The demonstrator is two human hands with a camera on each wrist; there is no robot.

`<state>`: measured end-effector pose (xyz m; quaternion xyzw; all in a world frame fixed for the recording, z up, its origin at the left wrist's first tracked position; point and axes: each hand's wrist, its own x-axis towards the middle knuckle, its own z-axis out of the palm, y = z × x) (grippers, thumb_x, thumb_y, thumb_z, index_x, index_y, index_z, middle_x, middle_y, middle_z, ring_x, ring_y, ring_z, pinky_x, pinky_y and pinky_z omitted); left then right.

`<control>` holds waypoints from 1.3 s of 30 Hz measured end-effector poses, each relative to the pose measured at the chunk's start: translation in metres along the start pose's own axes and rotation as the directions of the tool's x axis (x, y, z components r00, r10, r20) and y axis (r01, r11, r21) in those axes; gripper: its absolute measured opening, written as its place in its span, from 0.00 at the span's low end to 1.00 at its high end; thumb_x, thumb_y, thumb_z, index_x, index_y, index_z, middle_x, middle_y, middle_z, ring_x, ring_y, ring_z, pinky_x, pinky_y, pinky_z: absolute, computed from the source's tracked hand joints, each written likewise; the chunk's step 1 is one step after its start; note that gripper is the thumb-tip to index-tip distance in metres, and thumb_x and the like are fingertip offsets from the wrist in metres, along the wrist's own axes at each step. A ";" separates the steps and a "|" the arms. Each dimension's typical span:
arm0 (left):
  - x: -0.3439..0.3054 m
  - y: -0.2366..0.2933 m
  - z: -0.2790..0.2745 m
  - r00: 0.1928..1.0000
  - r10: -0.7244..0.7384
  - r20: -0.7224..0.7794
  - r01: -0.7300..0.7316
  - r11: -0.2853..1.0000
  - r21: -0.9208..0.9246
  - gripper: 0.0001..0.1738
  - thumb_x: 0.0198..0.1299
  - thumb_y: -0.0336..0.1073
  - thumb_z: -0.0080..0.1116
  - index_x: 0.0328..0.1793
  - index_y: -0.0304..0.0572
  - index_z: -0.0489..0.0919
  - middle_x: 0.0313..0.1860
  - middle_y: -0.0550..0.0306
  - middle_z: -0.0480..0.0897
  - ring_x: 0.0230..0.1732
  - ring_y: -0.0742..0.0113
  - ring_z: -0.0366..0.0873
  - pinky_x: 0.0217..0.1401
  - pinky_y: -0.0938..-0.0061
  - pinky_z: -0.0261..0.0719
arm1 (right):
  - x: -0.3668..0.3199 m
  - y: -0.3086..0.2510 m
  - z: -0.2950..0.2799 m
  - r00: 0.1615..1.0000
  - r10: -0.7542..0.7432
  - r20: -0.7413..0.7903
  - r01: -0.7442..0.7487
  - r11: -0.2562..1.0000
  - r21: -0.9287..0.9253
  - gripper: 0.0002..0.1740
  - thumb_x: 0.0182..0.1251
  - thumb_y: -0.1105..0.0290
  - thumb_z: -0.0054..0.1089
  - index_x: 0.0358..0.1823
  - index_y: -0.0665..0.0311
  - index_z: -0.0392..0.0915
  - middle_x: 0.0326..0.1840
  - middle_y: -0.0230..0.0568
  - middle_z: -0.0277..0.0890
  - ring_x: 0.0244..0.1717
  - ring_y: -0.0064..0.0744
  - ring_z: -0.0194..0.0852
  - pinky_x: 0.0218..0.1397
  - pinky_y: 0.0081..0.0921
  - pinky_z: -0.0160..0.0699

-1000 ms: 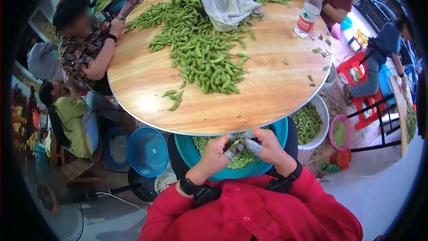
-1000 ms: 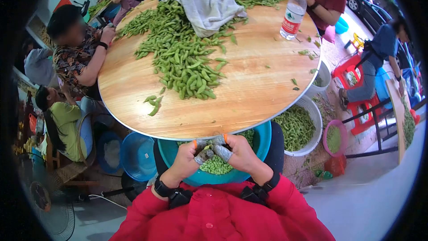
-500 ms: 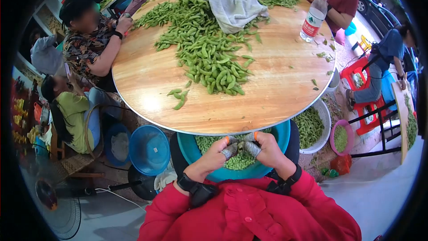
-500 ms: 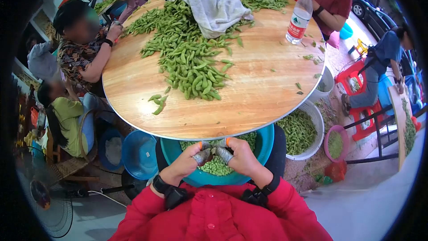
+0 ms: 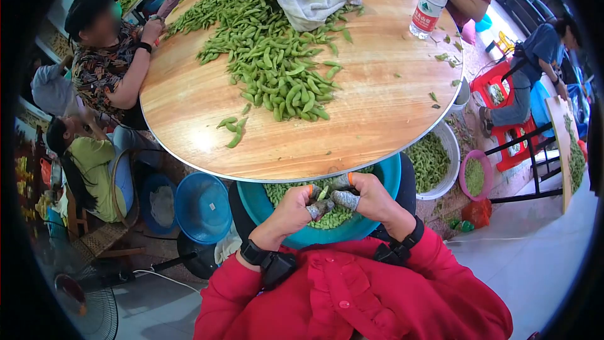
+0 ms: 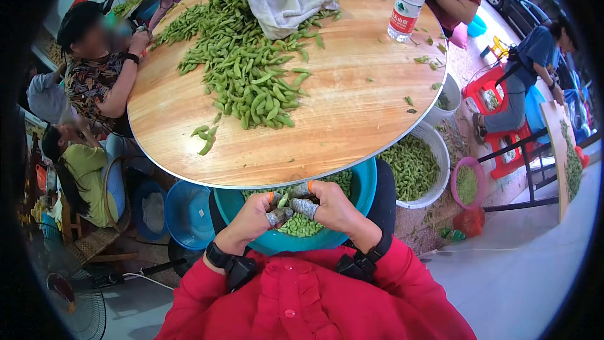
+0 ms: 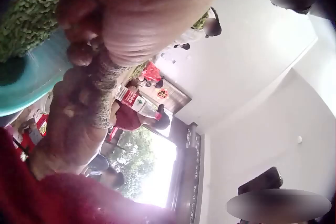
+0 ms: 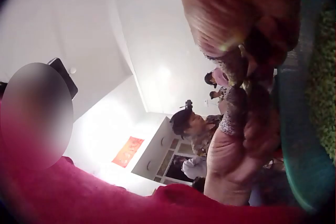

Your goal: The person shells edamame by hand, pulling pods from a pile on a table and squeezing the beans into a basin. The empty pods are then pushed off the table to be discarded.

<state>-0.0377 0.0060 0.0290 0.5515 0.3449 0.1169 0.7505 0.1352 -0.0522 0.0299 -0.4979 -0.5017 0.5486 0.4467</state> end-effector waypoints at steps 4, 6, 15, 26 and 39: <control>0.000 0.000 -0.001 1.000 -0.027 -0.005 0.027 0.997 0.071 0.02 0.54 0.30 0.56 0.33 0.41 0.75 0.20 0.72 0.70 0.21 0.84 0.63 0.22 0.87 0.60 | 0.001 -0.003 -0.001 0.998 0.014 0.054 -0.016 0.999 0.041 0.15 0.58 0.72 0.54 0.46 0.68 0.72 0.34 0.30 0.74 0.35 0.16 0.67 0.39 0.17 0.69; 0.000 0.000 -0.001 0.999 -0.034 0.001 0.034 0.998 0.047 0.02 0.53 0.30 0.56 0.33 0.41 0.76 0.20 0.72 0.70 0.21 0.84 0.63 0.22 0.87 0.60 | 0.003 -0.002 -0.002 0.996 -0.017 0.088 0.012 0.998 0.063 0.15 0.58 0.72 0.54 0.48 0.67 0.71 0.36 0.31 0.74 0.37 0.16 0.68 0.41 0.18 0.69; -0.001 -0.002 -0.002 0.999 -0.029 0.034 0.023 0.986 0.167 0.02 0.51 0.28 0.55 0.31 0.41 0.76 0.20 0.71 0.71 0.21 0.83 0.65 0.22 0.86 0.62 | 0.005 0.000 -0.003 0.992 0.010 0.124 -0.033 0.982 0.185 0.15 0.58 0.71 0.55 0.46 0.68 0.72 0.34 0.30 0.74 0.35 0.15 0.67 0.41 0.18 0.69; -0.006 -0.004 -0.003 0.998 0.019 -0.065 -0.014 0.997 0.082 0.09 0.48 0.21 0.50 0.38 0.35 0.73 0.26 0.63 0.74 0.26 0.80 0.69 0.27 0.84 0.68 | 0.001 0.018 0.007 0.993 0.043 -0.111 -0.042 0.999 0.012 0.07 0.54 0.72 0.57 0.30 0.70 0.75 0.20 0.28 0.71 0.23 0.14 0.60 0.25 0.18 0.64; 0.001 -0.011 0.004 0.951 0.238 -0.198 -0.263 0.959 -0.109 0.13 0.47 0.20 0.57 0.41 0.35 0.74 0.34 0.61 0.77 0.35 0.76 0.74 0.40 0.82 0.73 | -0.001 0.006 0.010 0.996 0.048 -0.077 -0.039 0.993 0.113 0.07 0.57 0.72 0.55 0.32 0.69 0.76 0.24 0.26 0.72 0.25 0.15 0.61 0.28 0.16 0.64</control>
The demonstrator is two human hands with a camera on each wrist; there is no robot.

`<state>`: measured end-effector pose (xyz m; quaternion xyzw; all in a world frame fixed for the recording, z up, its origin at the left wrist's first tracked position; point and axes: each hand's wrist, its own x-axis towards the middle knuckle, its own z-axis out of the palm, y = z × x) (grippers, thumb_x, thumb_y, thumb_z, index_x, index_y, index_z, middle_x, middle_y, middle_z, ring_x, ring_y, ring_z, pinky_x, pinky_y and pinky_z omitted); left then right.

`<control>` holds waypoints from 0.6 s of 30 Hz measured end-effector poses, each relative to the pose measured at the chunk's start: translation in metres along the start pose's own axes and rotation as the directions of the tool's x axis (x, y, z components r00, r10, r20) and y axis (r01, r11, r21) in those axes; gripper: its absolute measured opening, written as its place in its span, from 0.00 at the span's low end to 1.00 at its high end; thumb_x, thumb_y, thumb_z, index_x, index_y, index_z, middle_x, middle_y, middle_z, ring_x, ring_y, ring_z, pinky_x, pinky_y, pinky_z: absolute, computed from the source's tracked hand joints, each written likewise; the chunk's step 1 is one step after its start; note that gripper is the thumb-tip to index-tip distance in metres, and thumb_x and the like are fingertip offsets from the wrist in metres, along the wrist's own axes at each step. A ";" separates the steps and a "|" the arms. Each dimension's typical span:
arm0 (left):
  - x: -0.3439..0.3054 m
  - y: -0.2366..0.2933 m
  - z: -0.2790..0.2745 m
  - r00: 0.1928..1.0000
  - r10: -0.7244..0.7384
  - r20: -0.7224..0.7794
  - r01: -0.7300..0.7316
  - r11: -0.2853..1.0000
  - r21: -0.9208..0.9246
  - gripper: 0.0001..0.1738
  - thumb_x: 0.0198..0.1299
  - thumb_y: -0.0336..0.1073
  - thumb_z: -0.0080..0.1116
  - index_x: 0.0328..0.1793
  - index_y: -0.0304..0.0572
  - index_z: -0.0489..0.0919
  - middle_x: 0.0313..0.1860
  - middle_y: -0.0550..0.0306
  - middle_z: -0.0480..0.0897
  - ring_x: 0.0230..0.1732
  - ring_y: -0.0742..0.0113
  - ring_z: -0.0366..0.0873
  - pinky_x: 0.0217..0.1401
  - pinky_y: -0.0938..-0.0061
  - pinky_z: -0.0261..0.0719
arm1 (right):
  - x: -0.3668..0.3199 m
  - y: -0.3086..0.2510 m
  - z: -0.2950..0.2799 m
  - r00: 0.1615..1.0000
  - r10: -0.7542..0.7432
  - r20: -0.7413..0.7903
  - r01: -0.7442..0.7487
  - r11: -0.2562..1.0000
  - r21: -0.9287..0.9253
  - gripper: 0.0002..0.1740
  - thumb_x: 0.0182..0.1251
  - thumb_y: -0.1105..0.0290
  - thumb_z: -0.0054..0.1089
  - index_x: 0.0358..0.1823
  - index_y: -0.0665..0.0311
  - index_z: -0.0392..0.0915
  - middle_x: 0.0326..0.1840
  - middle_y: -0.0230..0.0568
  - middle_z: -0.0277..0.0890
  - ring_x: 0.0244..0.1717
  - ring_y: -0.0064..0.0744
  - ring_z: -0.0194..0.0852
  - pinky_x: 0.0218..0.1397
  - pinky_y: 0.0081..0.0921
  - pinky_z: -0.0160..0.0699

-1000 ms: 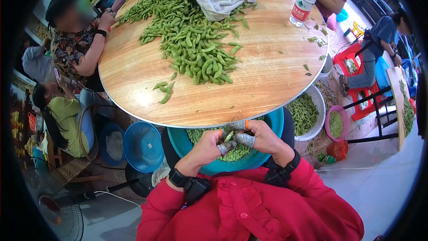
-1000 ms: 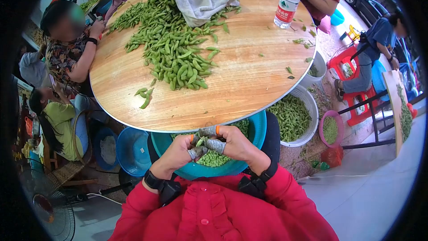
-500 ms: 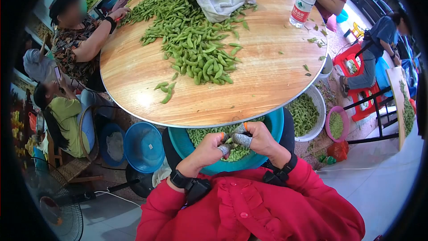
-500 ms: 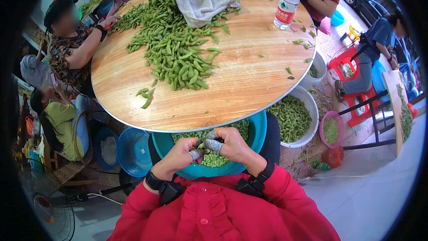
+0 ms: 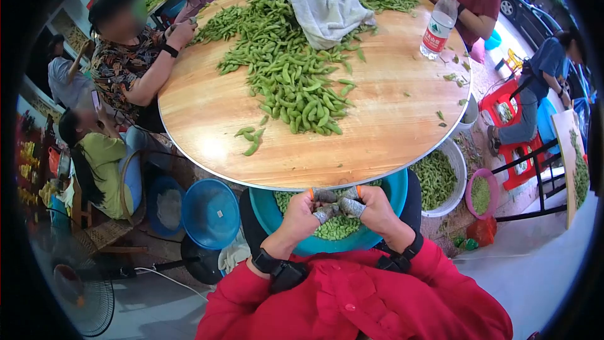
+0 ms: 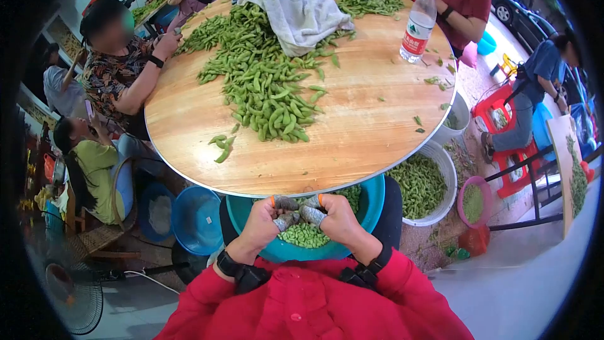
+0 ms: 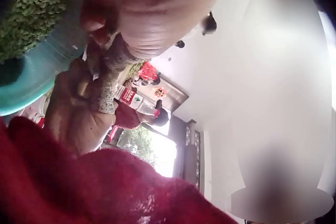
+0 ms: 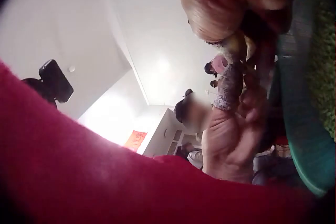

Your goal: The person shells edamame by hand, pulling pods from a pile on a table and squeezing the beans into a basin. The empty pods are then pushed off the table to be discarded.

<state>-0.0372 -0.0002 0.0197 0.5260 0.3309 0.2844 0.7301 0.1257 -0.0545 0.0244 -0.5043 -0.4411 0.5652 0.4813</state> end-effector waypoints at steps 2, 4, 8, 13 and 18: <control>0.000 -0.003 -0.002 1.000 -0.010 0.023 0.010 1.000 0.014 0.13 0.47 0.19 0.56 0.41 0.36 0.73 0.34 0.62 0.77 0.35 0.76 0.74 0.41 0.82 0.73 | -0.001 0.006 -0.002 0.998 0.045 0.038 -0.044 0.999 -0.013 0.06 0.57 0.72 0.55 0.31 0.69 0.76 0.23 0.26 0.71 0.25 0.14 0.61 0.28 0.16 0.64; -0.004 -0.006 0.003 0.999 -0.029 -0.026 0.027 0.996 -0.086 0.16 0.45 0.17 0.52 0.42 0.37 0.73 0.34 0.63 0.76 0.34 0.76 0.73 0.39 0.82 0.72 | -0.003 -0.004 0.003 0.999 0.009 0.033 -0.008 0.999 -0.039 0.07 0.56 0.72 0.55 0.29 0.70 0.76 0.22 0.25 0.71 0.24 0.14 0.61 0.26 0.17 0.64; -0.006 -0.011 0.002 1.000 0.007 0.016 -0.009 0.991 0.131 0.14 0.47 0.19 0.51 0.43 0.38 0.73 0.33 0.63 0.76 0.32 0.76 0.72 0.38 0.81 0.71 | -0.007 -0.004 -0.011 0.995 -0.090 -0.037 0.069 0.924 -0.377 0.05 0.53 0.73 0.55 0.29 0.68 0.76 0.22 0.34 0.74 0.22 0.18 0.65 0.25 0.20 0.66; -0.005 0.034 -0.007 0.986 0.169 0.008 -0.132 0.738 0.662 0.08 0.51 0.26 0.52 0.39 0.36 0.75 0.28 0.60 0.78 0.30 0.75 0.73 0.35 0.79 0.72 | -0.037 -0.003 -0.112 0.805 -0.348 -0.480 -0.140 0.675 -0.724 0.07 0.53 0.75 0.53 0.35 0.68 0.73 0.25 0.45 0.74 0.26 0.33 0.72 0.30 0.26 0.69; 0.057 0.073 -0.048 0.825 0.493 -0.274 0.001 0.484 0.875 0.07 0.53 0.31 0.54 0.35 0.34 0.75 0.23 0.48 0.78 0.24 0.62 0.75 0.28 0.73 0.72 | -0.080 0.040 -0.205 0.643 -0.087 -0.761 -0.238 0.922 -0.306 0.08 0.59 0.73 0.49 0.37 0.70 0.71 0.26 0.32 0.70 0.24 0.18 0.62 0.25 0.18 0.61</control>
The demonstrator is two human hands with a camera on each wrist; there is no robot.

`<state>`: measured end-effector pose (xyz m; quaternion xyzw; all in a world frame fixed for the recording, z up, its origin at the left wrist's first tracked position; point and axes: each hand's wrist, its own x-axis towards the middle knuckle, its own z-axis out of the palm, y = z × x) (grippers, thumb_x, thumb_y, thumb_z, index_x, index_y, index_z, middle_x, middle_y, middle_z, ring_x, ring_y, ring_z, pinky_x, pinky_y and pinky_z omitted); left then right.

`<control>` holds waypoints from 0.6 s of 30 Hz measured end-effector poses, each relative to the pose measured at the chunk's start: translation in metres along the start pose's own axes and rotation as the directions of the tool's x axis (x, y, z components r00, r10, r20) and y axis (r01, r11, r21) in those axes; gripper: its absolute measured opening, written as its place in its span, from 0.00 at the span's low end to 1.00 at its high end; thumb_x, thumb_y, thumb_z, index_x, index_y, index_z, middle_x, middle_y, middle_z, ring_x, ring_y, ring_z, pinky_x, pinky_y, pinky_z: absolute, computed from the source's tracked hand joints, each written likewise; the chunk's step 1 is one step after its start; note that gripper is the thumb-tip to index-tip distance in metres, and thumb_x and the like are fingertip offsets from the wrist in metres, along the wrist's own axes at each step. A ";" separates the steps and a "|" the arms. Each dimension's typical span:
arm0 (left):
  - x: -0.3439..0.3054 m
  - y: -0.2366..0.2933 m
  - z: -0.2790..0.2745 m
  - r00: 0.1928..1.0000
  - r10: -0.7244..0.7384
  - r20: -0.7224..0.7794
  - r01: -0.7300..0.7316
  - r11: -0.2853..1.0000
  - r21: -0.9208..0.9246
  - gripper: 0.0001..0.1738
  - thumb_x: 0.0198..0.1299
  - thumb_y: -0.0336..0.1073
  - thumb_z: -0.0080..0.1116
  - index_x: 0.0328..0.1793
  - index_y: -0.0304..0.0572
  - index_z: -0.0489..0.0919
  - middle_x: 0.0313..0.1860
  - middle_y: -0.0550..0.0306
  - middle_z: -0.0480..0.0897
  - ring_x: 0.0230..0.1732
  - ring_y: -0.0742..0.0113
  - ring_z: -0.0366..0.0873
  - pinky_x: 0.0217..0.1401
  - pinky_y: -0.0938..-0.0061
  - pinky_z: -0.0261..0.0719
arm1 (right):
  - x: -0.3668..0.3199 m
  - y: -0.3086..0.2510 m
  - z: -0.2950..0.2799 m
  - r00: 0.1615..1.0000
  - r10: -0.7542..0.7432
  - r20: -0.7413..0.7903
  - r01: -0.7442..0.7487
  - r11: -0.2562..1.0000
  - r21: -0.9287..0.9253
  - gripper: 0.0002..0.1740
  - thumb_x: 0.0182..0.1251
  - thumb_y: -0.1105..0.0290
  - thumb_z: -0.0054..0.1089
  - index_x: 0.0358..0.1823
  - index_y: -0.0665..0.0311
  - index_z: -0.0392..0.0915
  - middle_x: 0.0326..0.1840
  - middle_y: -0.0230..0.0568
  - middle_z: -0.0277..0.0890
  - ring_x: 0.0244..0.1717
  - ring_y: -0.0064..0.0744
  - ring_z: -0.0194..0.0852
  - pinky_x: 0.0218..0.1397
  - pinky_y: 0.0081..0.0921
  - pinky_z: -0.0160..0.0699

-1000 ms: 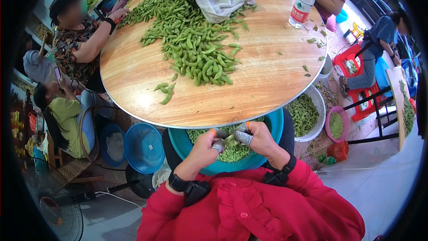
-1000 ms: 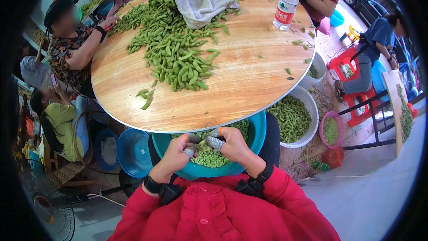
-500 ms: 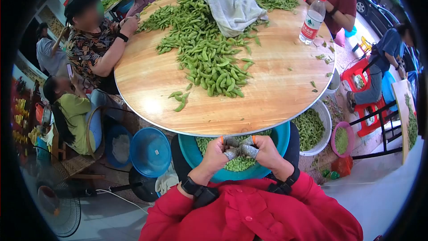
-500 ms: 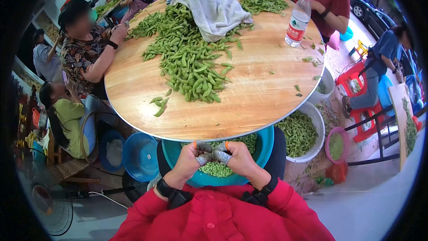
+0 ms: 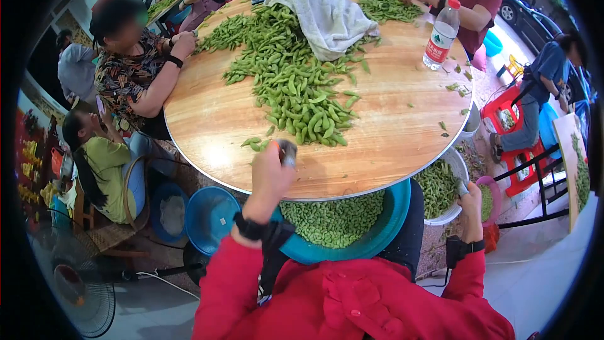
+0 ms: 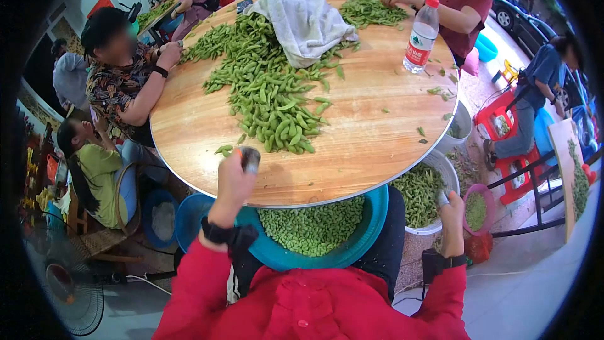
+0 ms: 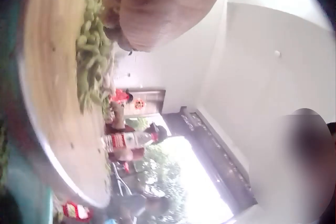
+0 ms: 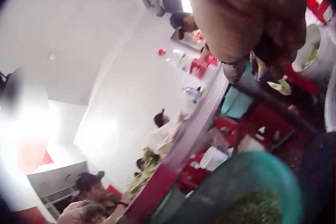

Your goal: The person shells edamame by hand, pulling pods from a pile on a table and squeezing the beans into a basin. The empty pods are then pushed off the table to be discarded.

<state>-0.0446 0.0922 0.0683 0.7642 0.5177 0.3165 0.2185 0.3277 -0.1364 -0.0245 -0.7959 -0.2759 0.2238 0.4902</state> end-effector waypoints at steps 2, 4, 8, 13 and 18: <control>0.033 -0.021 0.011 0.994 -0.105 0.023 0.098 0.977 0.190 0.11 0.51 0.37 0.56 0.32 0.36 0.75 0.24 0.45 0.78 0.27 0.53 0.76 0.30 0.66 0.72 | -0.007 -0.002 -0.007 0.990 0.134 0.044 -0.141 0.955 0.261 0.06 0.59 0.75 0.47 0.36 0.65 0.72 0.22 0.24 0.65 0.18 0.11 0.54 0.18 0.12 0.52; 0.053 -0.025 0.016 0.996 -0.082 0.024 0.068 0.935 0.348 0.13 0.47 0.40 0.58 0.32 0.37 0.75 0.26 0.43 0.78 0.30 0.47 0.76 0.32 0.60 0.72 | -0.011 -0.001 -0.001 0.994 0.087 0.060 -0.102 0.940 0.325 0.06 0.59 0.72 0.50 0.35 0.65 0.73 0.23 0.24 0.67 0.18 0.11 0.57 0.19 0.10 0.53; 0.064 -0.015 0.019 0.977 -0.174 0.120 0.112 0.907 0.407 0.13 0.45 0.39 0.59 0.31 0.37 0.75 0.28 0.44 0.79 0.32 0.48 0.77 0.34 0.60 0.73 | -0.031 -0.030 0.028 0.995 -0.008 0.102 -0.029 0.936 0.351 0.05 0.59 0.71 0.52 0.34 0.63 0.74 0.22 0.23 0.68 0.20 0.11 0.57 0.22 0.11 0.55; 0.053 -0.013 0.014 0.978 -0.151 0.143 0.067 0.879 0.471 0.13 0.43 0.38 0.60 0.33 0.38 0.75 0.27 0.45 0.79 0.33 0.49 0.77 0.33 0.60 0.73 | -0.053 -0.095 0.060 0.925 -0.200 0.322 0.141 0.970 0.198 0.07 0.58 0.73 0.53 0.36 0.68 0.76 0.27 0.27 0.73 0.27 0.17 0.67 0.32 0.16 0.66; 0.044 -0.020 0.010 0.988 -0.150 0.034 0.131 0.938 0.322 0.12 0.45 0.39 0.60 0.33 0.40 0.76 0.22 0.50 0.78 0.27 0.52 0.76 0.29 0.63 0.71 | -0.070 -0.129 0.098 0.814 -0.293 0.502 0.175 0.947 0.269 0.09 0.57 0.75 0.53 0.38 0.70 0.75 0.29 0.29 0.73 0.31 0.17 0.67 0.36 0.17 0.67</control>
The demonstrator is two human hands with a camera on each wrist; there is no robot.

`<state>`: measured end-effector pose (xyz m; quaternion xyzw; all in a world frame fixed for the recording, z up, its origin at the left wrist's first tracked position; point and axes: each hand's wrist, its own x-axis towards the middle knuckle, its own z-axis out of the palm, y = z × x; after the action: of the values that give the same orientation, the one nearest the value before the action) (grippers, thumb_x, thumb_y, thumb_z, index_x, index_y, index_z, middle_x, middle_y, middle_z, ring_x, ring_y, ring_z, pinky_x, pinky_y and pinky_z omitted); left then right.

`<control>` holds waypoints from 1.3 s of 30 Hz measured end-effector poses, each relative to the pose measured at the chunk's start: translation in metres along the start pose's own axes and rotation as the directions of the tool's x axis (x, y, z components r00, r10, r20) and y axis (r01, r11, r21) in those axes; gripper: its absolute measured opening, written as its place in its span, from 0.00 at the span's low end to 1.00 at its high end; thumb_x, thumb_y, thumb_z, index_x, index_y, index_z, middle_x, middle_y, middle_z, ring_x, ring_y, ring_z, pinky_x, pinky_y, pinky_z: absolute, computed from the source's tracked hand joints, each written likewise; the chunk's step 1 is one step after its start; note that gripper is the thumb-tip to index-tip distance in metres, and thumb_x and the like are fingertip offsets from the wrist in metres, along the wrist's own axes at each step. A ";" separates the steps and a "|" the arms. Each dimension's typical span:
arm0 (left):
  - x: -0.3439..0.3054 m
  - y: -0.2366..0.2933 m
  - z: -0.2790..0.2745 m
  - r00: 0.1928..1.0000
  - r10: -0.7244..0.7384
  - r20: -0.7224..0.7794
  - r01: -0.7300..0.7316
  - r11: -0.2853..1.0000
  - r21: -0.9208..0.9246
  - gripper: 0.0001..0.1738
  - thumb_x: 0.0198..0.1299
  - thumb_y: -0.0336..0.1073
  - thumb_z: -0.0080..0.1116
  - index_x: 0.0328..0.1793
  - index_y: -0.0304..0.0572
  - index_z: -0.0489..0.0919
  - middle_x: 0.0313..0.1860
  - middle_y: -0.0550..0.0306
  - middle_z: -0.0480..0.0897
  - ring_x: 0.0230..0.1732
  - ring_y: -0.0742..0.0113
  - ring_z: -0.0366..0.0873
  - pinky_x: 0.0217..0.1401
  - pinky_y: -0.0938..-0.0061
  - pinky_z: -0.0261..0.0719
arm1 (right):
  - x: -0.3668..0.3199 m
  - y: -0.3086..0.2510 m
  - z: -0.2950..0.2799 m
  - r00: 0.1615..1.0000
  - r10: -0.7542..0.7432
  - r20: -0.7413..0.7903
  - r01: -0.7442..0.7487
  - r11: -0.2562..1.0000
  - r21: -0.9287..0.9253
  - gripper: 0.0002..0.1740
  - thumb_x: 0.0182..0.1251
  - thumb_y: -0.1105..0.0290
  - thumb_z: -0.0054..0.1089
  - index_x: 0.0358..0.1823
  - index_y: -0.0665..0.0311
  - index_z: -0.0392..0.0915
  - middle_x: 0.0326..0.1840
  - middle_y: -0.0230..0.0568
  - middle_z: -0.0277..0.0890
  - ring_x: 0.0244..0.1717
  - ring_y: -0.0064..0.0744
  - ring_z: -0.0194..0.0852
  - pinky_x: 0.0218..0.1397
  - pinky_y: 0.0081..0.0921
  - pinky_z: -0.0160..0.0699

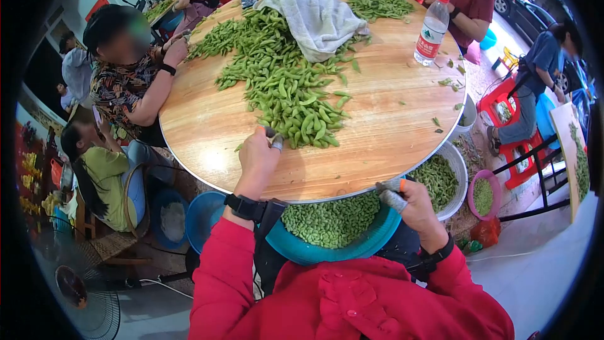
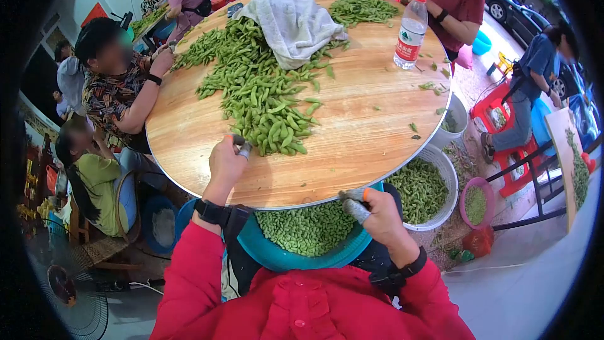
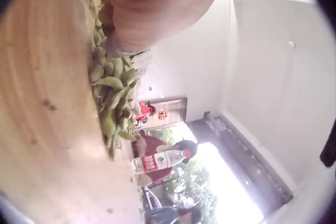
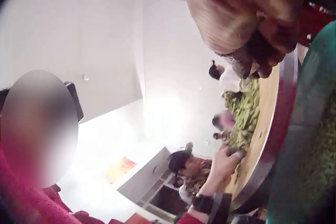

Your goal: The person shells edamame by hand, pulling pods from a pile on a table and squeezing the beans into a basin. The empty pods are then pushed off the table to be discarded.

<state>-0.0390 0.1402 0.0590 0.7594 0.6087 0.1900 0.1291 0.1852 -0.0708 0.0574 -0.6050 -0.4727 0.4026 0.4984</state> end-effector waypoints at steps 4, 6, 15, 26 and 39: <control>0.015 -0.002 0.004 0.998 0.057 0.022 -0.057 0.998 -0.014 0.11 0.46 0.39 0.60 0.32 0.41 0.76 0.18 0.52 0.76 0.23 0.55 0.74 0.26 0.66 0.70 | 0.004 -0.003 0.010 0.999 0.015 0.050 -0.016 0.999 0.029 0.09 0.57 0.76 0.53 0.39 0.70 0.75 0.29 0.30 0.73 0.31 0.16 0.65 0.36 0.17 0.67; 0.020 -0.001 0.004 0.996 0.076 0.048 -0.079 0.995 0.056 0.11 0.46 0.39 0.60 0.32 0.42 0.76 0.18 0.52 0.76 0.22 0.55 0.74 0.26 0.66 0.69 | 0.002 0.002 0.009 0.999 0.013 0.049 -0.013 1.000 0.010 0.09 0.57 0.76 0.54 0.39 0.70 0.75 0.31 0.30 0.74 0.33 0.16 0.66 0.37 0.16 0.67; -0.001 -0.010 -0.020 0.982 0.139 0.130 -0.144 0.989 0.029 0.11 0.45 0.34 0.59 0.37 0.40 0.75 0.21 0.51 0.76 0.26 0.54 0.74 0.28 0.64 0.69 | -0.007 0.013 0.005 0.997 0.066 0.033 -0.069 0.995 0.070 0.10 0.58 0.76 0.53 0.41 0.70 0.75 0.34 0.31 0.75 0.35 0.16 0.67 0.39 0.16 0.68; 0.006 -0.018 -0.011 0.899 0.418 0.127 -0.433 0.892 0.129 0.16 0.46 0.32 0.58 0.44 0.43 0.76 0.24 0.47 0.77 0.30 0.49 0.74 0.32 0.62 0.70 | -0.006 0.013 0.011 0.998 0.054 0.032 -0.055 0.998 0.024 0.10 0.58 0.76 0.53 0.41 0.70 0.75 0.33 0.32 0.75 0.34 0.17 0.67 0.38 0.17 0.68; -0.003 -0.020 -0.006 0.941 0.327 0.083 -0.336 0.928 0.160 0.08 0.46 0.31 0.52 0.34 0.40 0.75 0.24 0.45 0.77 0.29 0.47 0.75 0.31 0.60 0.71 | 0.004 0.002 0.034 0.988 -0.092 0.121 0.098 0.994 -0.043 0.09 0.56 0.74 0.54 0.39 0.67 0.75 0.28 0.39 0.75 0.29 0.24 0.69 0.33 0.22 0.68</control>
<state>-0.0595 0.1416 0.0553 0.8645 0.4820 0.1349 0.0458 0.1542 -0.0591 0.0494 -0.5688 -0.5393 0.4021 0.4732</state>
